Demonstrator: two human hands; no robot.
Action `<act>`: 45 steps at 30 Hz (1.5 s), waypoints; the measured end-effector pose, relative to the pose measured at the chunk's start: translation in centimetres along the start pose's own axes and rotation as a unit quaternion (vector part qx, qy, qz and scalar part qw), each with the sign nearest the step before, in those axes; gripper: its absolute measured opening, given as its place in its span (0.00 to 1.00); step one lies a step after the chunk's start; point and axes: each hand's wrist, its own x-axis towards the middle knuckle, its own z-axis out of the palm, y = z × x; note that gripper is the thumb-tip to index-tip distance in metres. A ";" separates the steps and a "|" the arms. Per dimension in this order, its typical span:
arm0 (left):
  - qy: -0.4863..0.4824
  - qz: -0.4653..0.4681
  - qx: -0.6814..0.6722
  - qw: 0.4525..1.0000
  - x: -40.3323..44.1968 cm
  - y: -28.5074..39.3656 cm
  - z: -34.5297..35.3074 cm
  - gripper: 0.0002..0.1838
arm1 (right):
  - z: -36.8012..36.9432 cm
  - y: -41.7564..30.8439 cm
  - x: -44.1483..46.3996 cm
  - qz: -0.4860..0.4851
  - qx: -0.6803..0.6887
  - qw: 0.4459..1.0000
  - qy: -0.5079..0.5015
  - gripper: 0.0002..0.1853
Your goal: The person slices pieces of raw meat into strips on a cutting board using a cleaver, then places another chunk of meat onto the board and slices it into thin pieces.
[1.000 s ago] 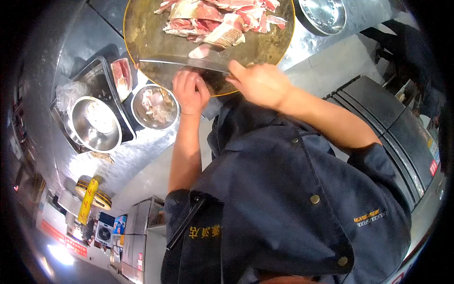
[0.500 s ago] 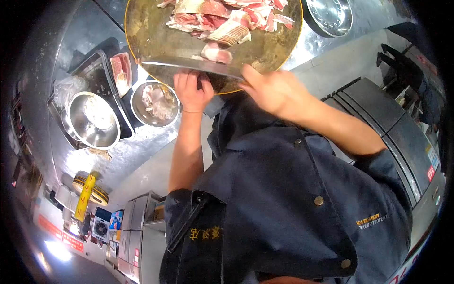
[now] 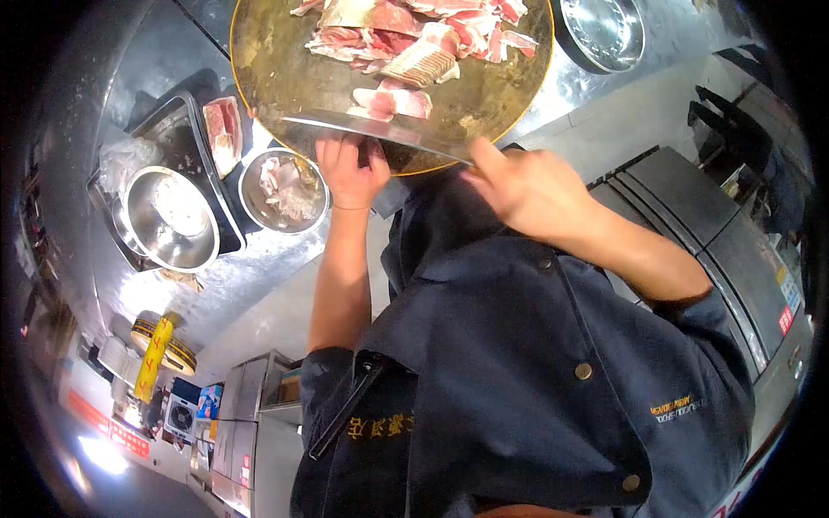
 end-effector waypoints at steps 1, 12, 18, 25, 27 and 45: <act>0.002 0.006 -0.004 1.000 0.0 0.1 -0.1 0.15 | -0.5 -0.2 -0.4 0.022 0.004 1.000 -0.006 0.16; 0.016 -0.006 0.011 1.000 -0.3 0.0 -0.1 0.10 | 0.9 -0.2 1.7 -0.005 -0.030 1.000 0.001 0.16; 0.015 -0.014 -0.002 1.000 -1.0 -0.3 0.1 0.08 | 5.0 0.6 5.5 -0.052 -0.013 0.998 0.036 0.18; 0.015 -0.001 0.011 1.000 -0.3 -0.2 0.3 0.08 | 1.8 -0.5 2.3 0.003 -0.024 1.000 -0.008 0.19; 0.024 0.003 0.005 1.000 -0.6 0.0 -0.1 0.09 | -0.3 -0.5 0.0 0.013 -0.002 1.000 -0.017 0.19; 0.026 -0.008 0.004 1.000 -1.5 -0.7 -0.3 0.09 | 3.4 -0.4 4.4 -0.034 -0.024 0.999 0.019 0.18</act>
